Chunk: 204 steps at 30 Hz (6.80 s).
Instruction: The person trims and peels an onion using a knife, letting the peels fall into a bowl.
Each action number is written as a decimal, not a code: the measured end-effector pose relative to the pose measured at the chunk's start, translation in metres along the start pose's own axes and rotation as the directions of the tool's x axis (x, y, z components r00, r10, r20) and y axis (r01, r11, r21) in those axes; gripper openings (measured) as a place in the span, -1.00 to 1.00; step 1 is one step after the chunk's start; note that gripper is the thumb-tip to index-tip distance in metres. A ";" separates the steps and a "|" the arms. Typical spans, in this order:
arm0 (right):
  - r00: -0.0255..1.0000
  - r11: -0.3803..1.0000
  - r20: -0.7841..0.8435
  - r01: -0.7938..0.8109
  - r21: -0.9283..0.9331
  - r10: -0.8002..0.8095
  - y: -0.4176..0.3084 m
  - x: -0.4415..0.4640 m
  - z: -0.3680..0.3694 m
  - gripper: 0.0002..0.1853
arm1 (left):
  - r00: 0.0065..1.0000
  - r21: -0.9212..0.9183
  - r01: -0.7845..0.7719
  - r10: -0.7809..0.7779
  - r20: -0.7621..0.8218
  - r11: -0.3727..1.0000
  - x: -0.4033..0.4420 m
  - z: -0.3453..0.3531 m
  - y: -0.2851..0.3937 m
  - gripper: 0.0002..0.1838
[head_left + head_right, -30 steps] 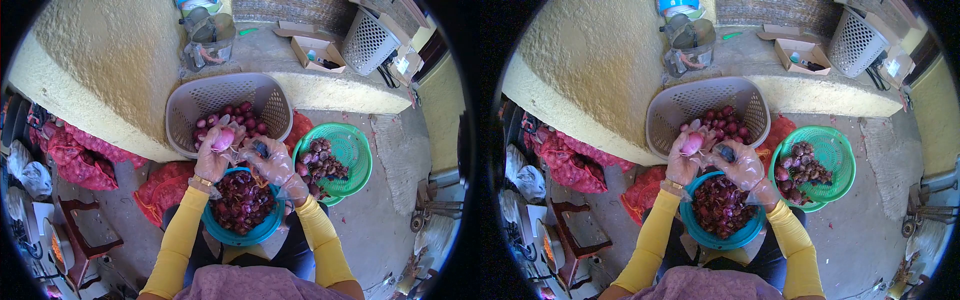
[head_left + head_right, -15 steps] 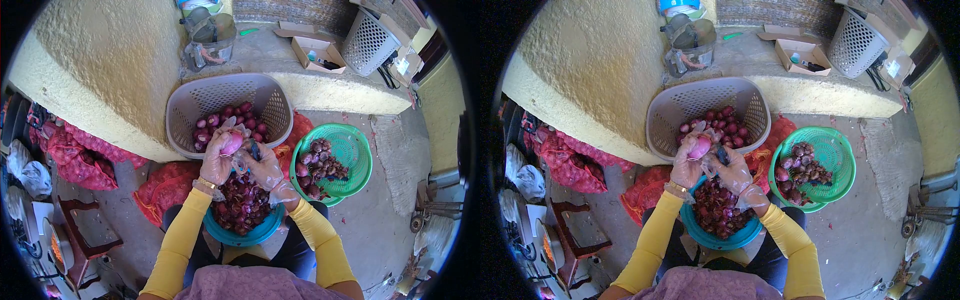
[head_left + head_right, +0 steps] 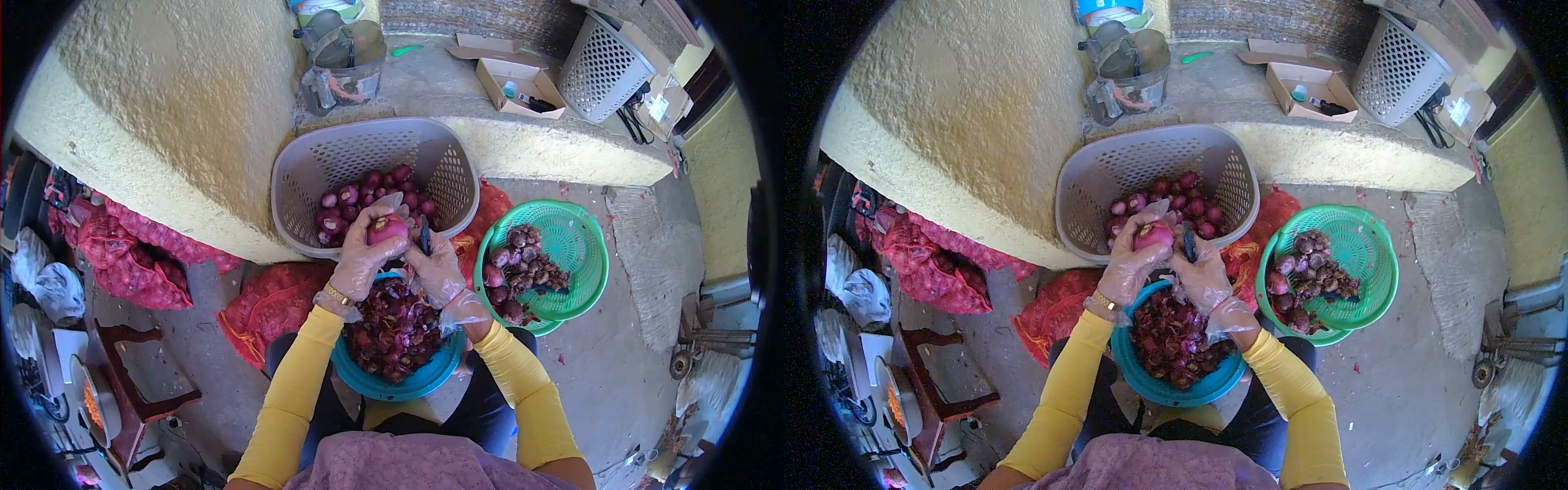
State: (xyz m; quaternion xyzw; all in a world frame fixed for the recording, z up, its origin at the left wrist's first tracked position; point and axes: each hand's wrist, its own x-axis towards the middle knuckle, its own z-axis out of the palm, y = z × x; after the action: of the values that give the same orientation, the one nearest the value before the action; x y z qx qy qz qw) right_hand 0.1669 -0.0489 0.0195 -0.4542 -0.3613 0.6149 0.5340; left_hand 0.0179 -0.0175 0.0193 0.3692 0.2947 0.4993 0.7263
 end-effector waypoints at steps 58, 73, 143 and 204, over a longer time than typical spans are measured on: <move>0.861 0.915 0.489 0.074 -0.396 0.142 -0.042 -0.009 -0.020 -0.69 | 0.997 -0.612 -0.021 -0.027 -0.068 0.791 0.012 -0.023 0.017 -0.40; 0.975 0.864 0.219 0.145 -0.481 -0.042 -0.031 0.002 -0.019 -0.64 | 1.000 -0.665 0.003 0.009 0.014 0.747 0.011 -0.017 0.004 -0.48; 0.856 0.696 0.512 0.415 -0.586 -0.079 -0.042 0.002 -0.015 -0.16 | 0.993 -0.402 -0.011 -0.037 -0.110 0.915 -0.002 0.005 0.001 -0.34; 0.808 0.827 0.516 0.479 -0.294 -0.284 -0.015 0.006 0.006 -0.13 | 0.936 -0.240 -0.278 0.206 -0.286 0.930 0.002 0.019 0.011 -0.44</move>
State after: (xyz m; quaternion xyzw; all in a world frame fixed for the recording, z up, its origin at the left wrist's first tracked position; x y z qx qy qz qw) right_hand 0.1659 -0.0398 0.0344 -0.3164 -0.6814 0.4898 0.4424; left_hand 0.0280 -0.0178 0.0390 0.2305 0.2651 0.6653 0.6588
